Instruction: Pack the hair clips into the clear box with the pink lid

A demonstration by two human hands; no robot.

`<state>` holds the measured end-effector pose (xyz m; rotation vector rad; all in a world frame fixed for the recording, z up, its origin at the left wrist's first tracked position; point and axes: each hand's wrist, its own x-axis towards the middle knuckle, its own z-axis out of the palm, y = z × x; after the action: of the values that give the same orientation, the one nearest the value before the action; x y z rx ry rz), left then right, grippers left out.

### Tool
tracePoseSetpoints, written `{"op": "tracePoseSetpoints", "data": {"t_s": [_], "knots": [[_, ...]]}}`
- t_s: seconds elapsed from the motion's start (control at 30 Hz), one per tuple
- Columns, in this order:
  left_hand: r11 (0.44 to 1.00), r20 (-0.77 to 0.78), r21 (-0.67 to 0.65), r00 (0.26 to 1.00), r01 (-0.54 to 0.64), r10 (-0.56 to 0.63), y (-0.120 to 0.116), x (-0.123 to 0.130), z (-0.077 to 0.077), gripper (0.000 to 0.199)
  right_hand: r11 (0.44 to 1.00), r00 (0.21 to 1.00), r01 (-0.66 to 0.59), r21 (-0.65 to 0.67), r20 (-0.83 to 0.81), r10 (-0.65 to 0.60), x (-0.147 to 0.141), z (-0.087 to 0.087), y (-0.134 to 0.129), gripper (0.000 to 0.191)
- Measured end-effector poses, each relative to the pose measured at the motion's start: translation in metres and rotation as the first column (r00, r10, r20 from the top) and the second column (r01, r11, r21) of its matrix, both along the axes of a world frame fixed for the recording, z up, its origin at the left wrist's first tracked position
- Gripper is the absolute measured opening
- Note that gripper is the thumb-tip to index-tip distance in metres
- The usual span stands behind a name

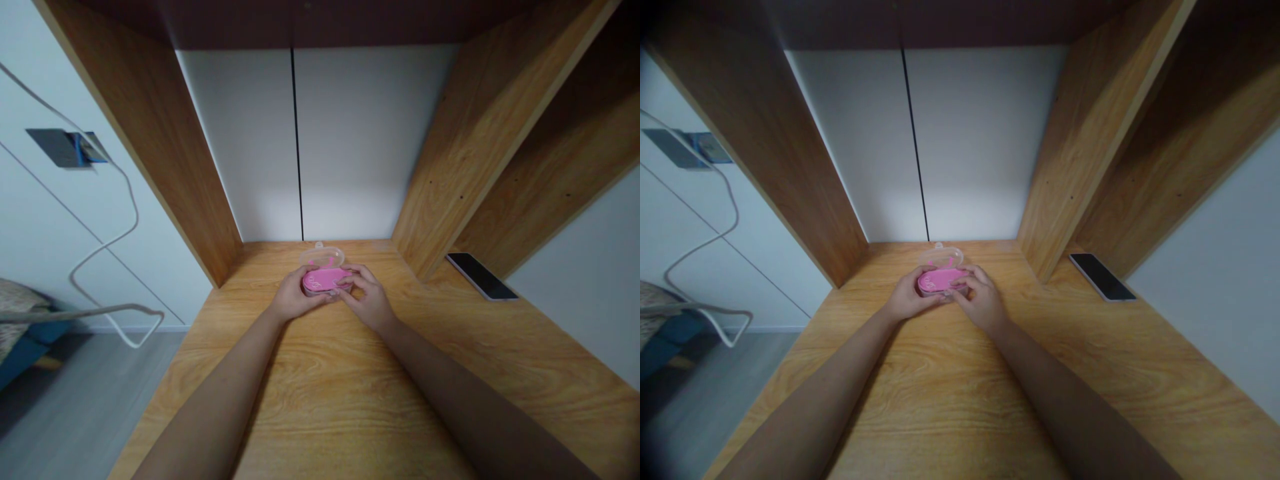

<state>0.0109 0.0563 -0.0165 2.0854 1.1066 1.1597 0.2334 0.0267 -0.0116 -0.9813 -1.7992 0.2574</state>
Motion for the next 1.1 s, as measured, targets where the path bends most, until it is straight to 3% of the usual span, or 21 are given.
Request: {"op": "tracePoseSetpoints", "data": {"t_s": [0.57, 0.9, 1.0, 1.1], "knots": [[0.999, -0.009, 0.044, 1.000, -0.010, 0.010, 0.001, 0.001, 0.001, 0.068, 0.999, 0.999, -0.037, 0.014, -0.025, 0.037, -0.001, 0.001, -0.002, 0.006], [0.994, 0.012, -0.005, 0.994, -0.105, 0.105, 0.009, -0.001, -0.007, 0.083, 0.997, 0.997, -0.073, -0.012, -0.005, 0.073, -0.002, 0.000, -0.002, 0.006], [0.992, 0.016, -0.015, 0.992, -0.124, 0.125, 0.011, -0.002, -0.009, 0.083, 0.998, 0.998, -0.058, -0.017, 0.019, 0.058, -0.002, 0.000, -0.002, 0.018], [0.989, -0.010, -0.010, 0.989, -0.145, 0.145, 0.011, -0.003, -0.008, 0.083, 0.999, 0.997, -0.031, -0.037, 0.075, 0.034, -0.003, 0.001, -0.002, 0.048]]}}
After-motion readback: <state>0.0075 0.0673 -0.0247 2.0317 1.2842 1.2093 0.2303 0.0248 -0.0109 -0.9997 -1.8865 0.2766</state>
